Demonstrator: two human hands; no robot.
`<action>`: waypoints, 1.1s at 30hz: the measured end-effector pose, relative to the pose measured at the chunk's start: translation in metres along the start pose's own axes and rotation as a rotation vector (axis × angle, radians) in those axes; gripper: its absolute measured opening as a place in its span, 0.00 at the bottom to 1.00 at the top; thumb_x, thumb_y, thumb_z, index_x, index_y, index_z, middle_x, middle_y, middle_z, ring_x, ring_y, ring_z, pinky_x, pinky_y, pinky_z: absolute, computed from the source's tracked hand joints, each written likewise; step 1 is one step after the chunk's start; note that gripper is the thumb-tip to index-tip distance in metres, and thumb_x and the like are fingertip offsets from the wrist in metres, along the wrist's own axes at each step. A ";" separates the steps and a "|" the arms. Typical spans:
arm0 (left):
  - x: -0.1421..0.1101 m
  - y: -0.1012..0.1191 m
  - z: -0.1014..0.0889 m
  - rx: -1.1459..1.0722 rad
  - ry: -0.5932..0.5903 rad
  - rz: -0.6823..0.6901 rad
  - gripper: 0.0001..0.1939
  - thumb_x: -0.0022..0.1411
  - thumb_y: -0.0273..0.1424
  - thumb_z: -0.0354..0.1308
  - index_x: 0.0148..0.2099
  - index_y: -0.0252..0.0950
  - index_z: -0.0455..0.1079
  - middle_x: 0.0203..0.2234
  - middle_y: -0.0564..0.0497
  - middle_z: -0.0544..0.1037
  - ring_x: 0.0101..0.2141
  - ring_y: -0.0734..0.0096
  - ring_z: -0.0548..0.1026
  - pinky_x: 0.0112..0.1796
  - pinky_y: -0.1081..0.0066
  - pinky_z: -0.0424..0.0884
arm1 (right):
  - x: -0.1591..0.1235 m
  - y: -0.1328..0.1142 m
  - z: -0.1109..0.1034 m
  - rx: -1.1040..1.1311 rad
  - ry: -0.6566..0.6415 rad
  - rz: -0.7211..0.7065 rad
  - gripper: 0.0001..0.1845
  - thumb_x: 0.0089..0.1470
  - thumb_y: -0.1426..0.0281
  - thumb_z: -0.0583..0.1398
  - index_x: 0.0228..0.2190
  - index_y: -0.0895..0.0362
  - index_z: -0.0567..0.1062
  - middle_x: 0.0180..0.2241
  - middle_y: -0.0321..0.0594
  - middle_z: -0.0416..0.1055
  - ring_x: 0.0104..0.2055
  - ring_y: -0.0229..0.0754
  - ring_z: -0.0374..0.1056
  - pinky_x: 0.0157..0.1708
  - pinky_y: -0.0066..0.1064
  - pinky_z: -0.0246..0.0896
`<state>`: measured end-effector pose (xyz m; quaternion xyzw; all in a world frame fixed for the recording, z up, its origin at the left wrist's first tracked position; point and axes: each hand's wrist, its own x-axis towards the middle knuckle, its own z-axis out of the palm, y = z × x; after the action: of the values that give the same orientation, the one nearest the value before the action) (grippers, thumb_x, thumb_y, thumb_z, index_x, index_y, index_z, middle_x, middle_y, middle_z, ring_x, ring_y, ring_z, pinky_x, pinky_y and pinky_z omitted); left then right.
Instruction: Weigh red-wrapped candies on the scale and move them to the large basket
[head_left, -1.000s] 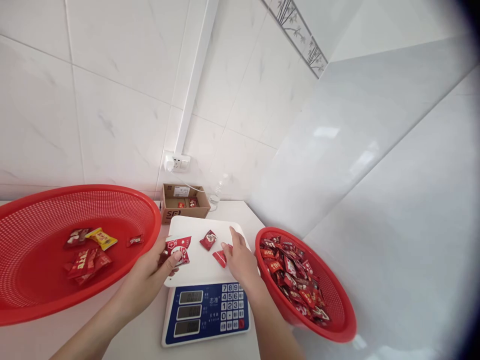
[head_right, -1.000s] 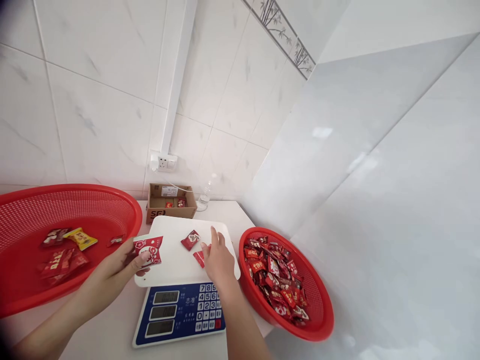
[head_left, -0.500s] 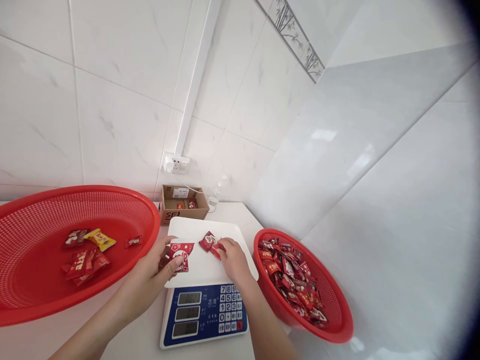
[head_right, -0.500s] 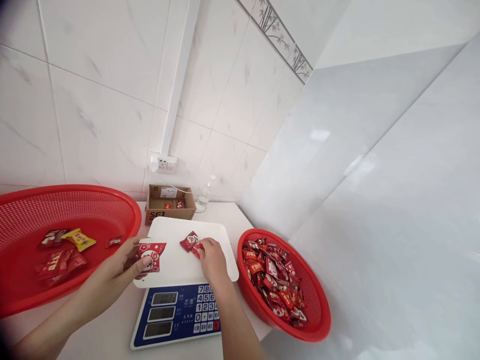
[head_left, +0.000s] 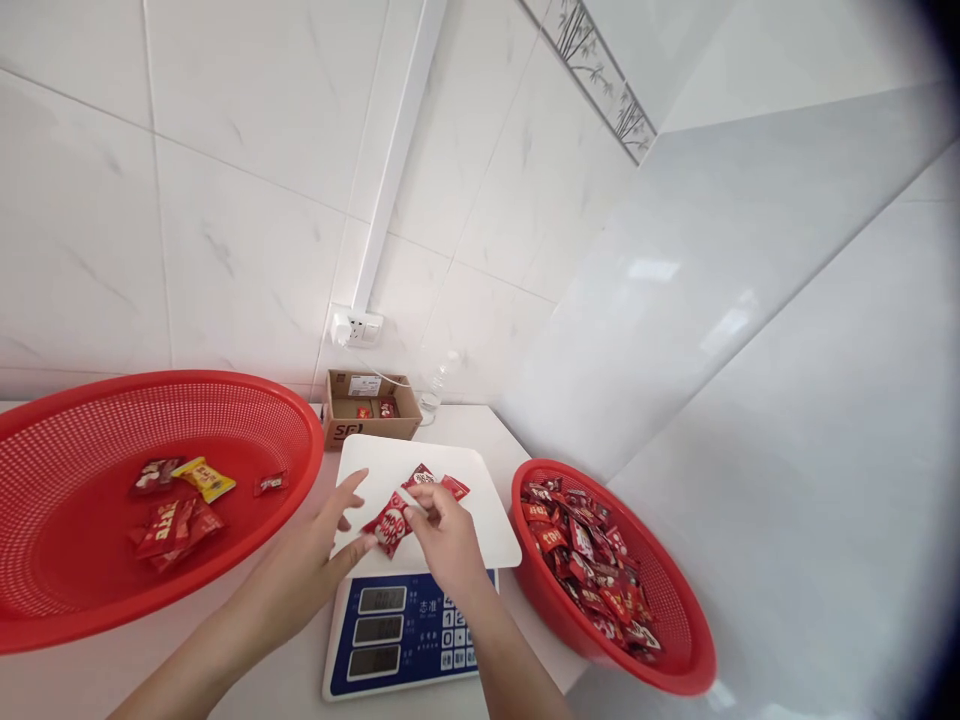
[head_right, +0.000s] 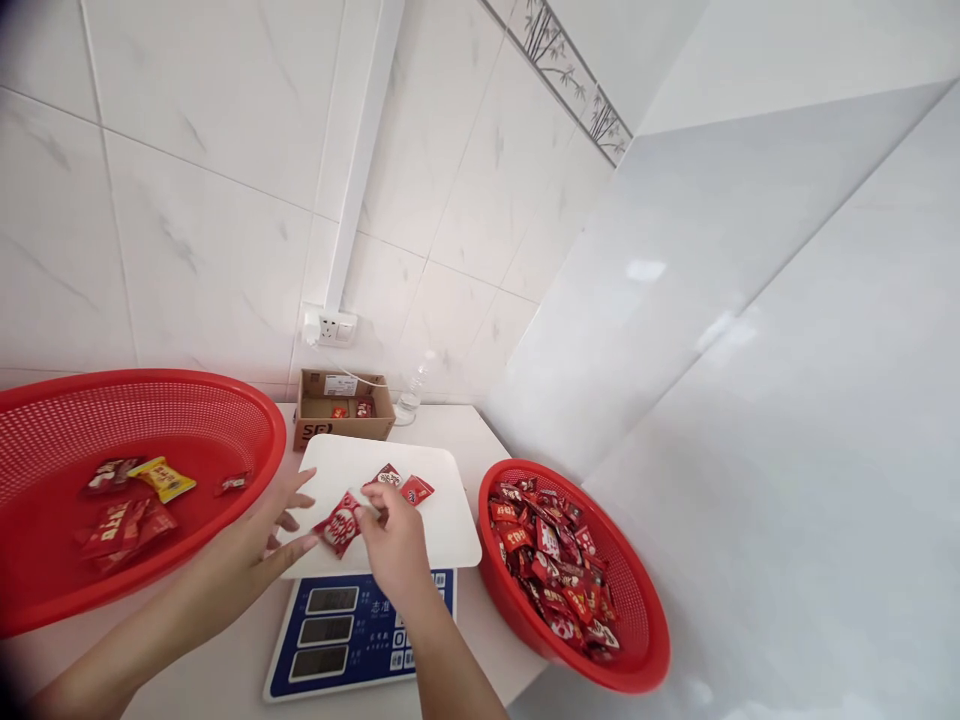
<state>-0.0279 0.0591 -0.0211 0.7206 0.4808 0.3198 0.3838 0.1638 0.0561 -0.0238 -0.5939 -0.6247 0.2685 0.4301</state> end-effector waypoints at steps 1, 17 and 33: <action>0.001 -0.002 -0.002 0.047 0.052 0.002 0.33 0.61 0.46 0.48 0.66 0.47 0.47 0.52 0.44 0.71 0.45 0.59 0.74 0.44 0.60 0.69 | 0.003 0.004 -0.001 -0.091 0.048 0.024 0.12 0.54 0.68 0.56 0.41 0.53 0.73 0.37 0.39 0.74 0.39 0.43 0.69 0.42 0.36 0.63; 0.000 -0.004 -0.008 0.131 0.036 -0.010 0.30 0.60 0.50 0.47 0.61 0.44 0.59 0.47 0.42 0.76 0.45 0.55 0.74 0.43 0.59 0.71 | 0.002 0.003 0.006 -0.769 -0.098 -0.163 0.13 0.56 0.70 0.57 0.41 0.53 0.78 0.38 0.45 0.75 0.44 0.49 0.67 0.48 0.42 0.56; 0.005 -0.008 -0.013 0.126 0.056 0.003 0.31 0.55 0.53 0.48 0.57 0.44 0.66 0.39 0.44 0.80 0.38 0.56 0.78 0.38 0.62 0.75 | 0.008 0.044 -0.137 -0.973 0.241 0.242 0.20 0.56 0.69 0.54 0.51 0.56 0.71 0.51 0.48 0.70 0.53 0.50 0.63 0.51 0.39 0.54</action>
<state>-0.0409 0.0691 -0.0208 0.7347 0.5095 0.3094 0.3239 0.3041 0.0466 0.0075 -0.8200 -0.5501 -0.0759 0.1389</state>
